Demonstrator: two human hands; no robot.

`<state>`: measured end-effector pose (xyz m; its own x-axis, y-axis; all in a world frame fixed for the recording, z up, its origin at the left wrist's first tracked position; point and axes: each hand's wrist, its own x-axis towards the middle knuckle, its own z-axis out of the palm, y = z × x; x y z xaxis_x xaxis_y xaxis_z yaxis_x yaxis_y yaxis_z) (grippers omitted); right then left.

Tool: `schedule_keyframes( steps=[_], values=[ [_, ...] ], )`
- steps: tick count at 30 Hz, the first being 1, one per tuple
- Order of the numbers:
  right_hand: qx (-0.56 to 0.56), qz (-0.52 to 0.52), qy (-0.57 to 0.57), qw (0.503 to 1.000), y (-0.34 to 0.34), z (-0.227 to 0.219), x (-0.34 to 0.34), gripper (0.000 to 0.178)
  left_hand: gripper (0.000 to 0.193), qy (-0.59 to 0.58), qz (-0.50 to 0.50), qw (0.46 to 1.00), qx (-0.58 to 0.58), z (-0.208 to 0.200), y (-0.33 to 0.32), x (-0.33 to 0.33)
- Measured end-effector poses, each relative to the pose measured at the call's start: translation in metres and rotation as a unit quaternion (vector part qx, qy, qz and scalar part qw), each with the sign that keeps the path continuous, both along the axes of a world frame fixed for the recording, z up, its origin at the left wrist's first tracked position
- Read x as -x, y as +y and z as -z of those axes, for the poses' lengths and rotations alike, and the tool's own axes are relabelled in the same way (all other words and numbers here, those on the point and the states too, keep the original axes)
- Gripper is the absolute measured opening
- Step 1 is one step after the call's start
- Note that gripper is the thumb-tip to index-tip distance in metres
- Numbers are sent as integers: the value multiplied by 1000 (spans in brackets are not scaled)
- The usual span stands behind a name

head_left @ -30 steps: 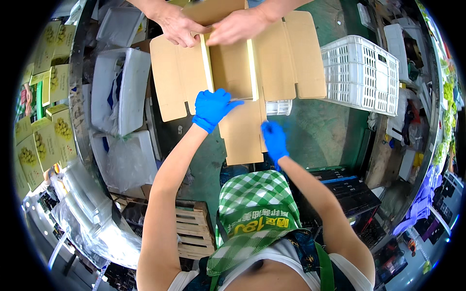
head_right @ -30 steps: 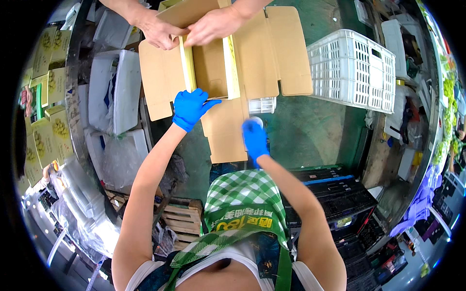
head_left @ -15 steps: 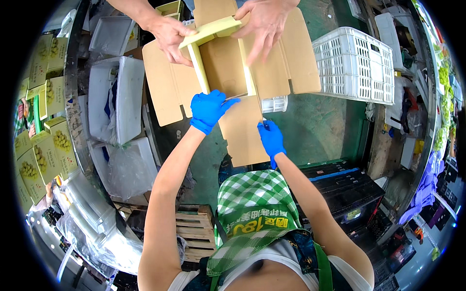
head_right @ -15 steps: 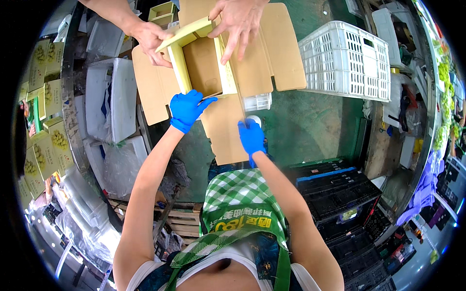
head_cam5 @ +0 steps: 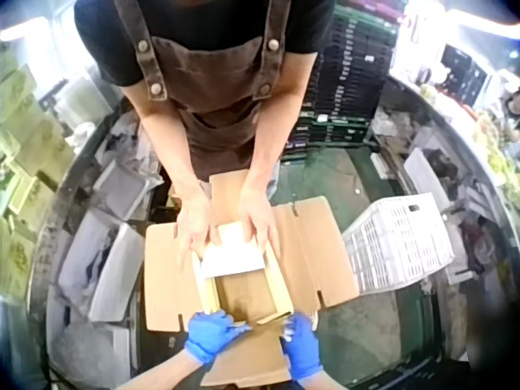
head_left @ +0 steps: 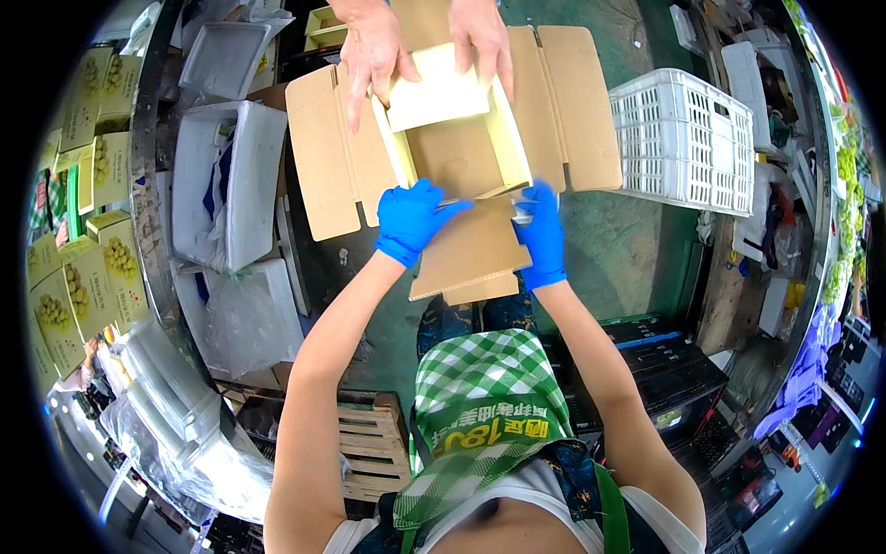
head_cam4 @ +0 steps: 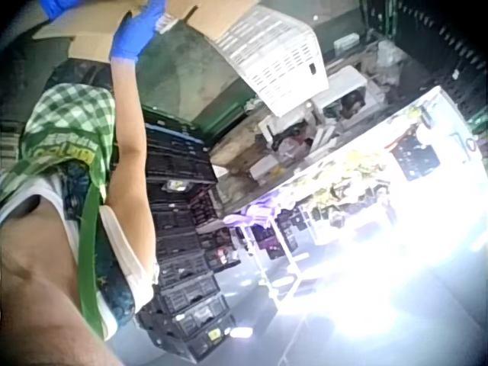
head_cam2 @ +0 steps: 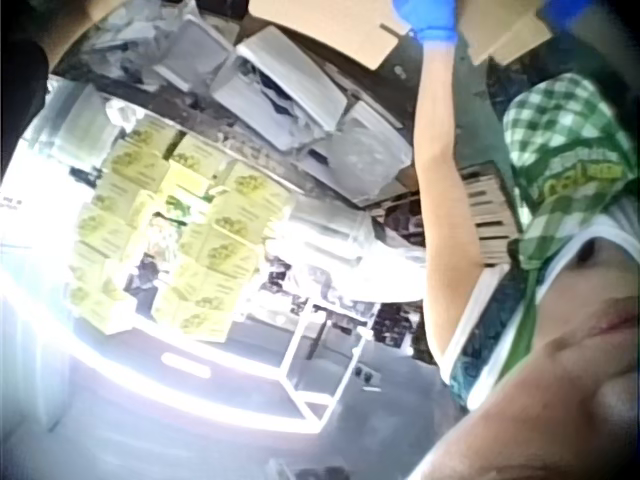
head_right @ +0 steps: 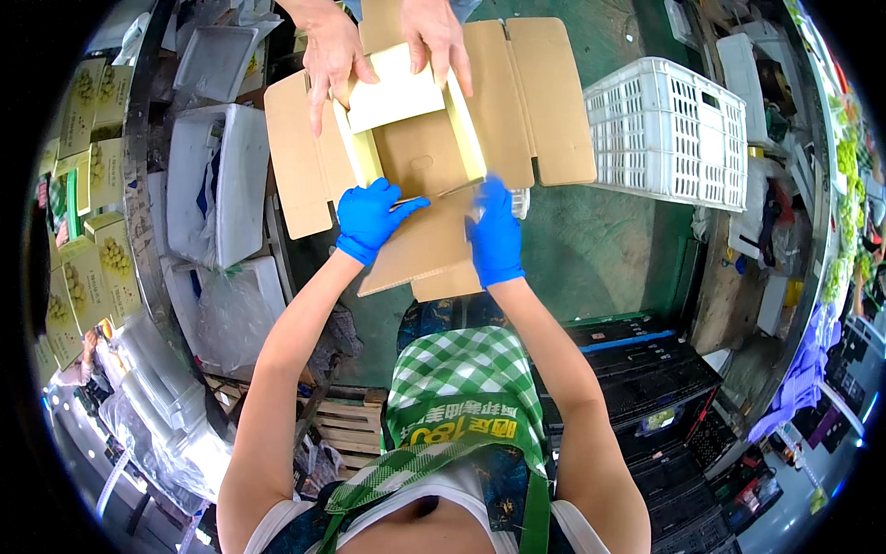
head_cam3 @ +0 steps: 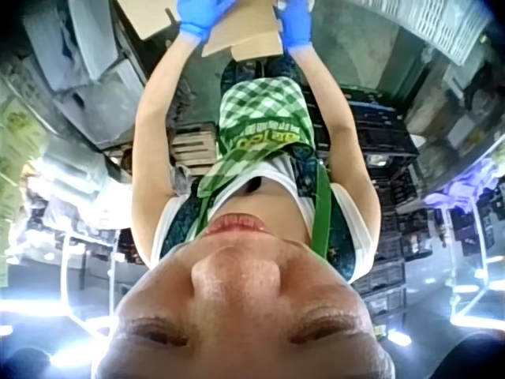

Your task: The person assembles a cardboard box insert by folding the side flaps and placing it into a larger cardboard box shell while assisted by another person who holds the components in place.

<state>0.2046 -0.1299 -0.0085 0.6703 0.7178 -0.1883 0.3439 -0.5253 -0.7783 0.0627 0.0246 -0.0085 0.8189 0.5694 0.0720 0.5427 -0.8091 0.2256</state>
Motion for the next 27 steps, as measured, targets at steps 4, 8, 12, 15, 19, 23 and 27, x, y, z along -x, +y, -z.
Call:
schedule_keyframes(
  steps=[4,8,12,15,19,23,27],
  values=[
    [-9,-117,-209,971,11,-2,-12,78,41,15,29,999,37,-5,6,6],
    [-62,-230,-229,944,15,5,-26,72,35,-51,36,944,323,-10,26,27],
    [-83,-216,-165,959,16,11,-30,55,46,-233,132,836,479,-16,35,44],
    [-123,-151,-105,975,20,15,-27,37,45,-255,134,859,423,-16,18,48],
    [-132,-94,-93,982,26,17,-20,29,50,-365,-47,797,479,-5,-12,37],
    [-69,-79,-131,986,33,14,-16,30,50,-311,-120,893,304,9,-20,25],
    [-191,-75,-88,975,44,4,-18,36,44,-266,-277,871,305,12,-14,18]
  ],
)
